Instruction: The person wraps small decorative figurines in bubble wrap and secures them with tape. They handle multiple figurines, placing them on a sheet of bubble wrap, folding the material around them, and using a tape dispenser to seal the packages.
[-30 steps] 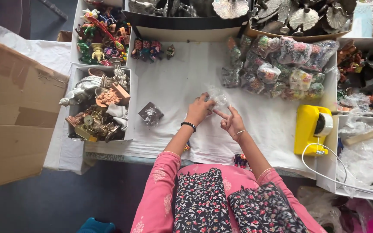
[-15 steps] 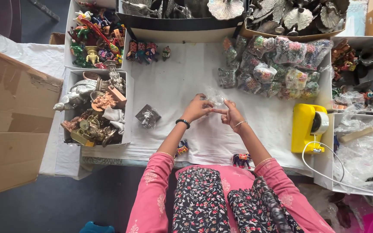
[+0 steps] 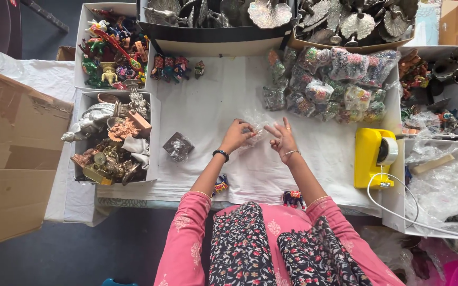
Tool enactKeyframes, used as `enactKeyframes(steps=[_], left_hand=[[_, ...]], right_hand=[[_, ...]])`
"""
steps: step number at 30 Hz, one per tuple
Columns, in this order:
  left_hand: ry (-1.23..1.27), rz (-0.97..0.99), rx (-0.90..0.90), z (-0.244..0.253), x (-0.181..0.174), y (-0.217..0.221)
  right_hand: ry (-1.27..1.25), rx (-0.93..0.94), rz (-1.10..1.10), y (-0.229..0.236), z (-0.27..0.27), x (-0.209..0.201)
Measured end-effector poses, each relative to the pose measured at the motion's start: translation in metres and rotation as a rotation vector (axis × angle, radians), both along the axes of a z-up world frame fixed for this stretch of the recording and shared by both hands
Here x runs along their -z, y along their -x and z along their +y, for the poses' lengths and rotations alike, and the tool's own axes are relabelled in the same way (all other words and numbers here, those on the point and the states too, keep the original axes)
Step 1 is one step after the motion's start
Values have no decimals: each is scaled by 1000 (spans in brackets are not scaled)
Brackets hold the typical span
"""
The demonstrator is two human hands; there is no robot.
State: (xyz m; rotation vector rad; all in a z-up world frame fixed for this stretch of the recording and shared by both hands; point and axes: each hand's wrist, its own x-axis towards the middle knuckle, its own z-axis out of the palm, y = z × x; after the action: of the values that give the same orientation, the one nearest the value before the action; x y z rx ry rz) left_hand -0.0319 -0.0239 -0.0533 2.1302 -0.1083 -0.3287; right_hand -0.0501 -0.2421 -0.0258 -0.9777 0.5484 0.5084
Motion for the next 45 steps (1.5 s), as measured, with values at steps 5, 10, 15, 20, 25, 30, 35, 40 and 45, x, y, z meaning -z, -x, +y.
enactKeyframes(steps=[5,10,15,20,25,30,35,40,45], left_hand=[[37,13,-17,2,4,0],[37,-41,13,2,10,2],[73,-92,34,1,0,10],[-137,-71,35,-9,-34,22],[-259,-185,64,-11,-25,28],[-432,-177,190,-11,-23,31],[-474,-210,248,-9,-15,33],[-575,-278,309,-4,0,35],[-601,-320,314,-2,1,39]], right_hand=[[549,-212,-411,7,1,38],[943,-321,-554,13,23,13],[856,-168,-354,19,24,20],[814,-60,-248,28,23,22],[674,61,-251,41,21,38],[2,290,162,42,12,41],[-76,209,210,47,6,45],[-51,83,160,44,22,75],[311,97,63,36,38,110]])
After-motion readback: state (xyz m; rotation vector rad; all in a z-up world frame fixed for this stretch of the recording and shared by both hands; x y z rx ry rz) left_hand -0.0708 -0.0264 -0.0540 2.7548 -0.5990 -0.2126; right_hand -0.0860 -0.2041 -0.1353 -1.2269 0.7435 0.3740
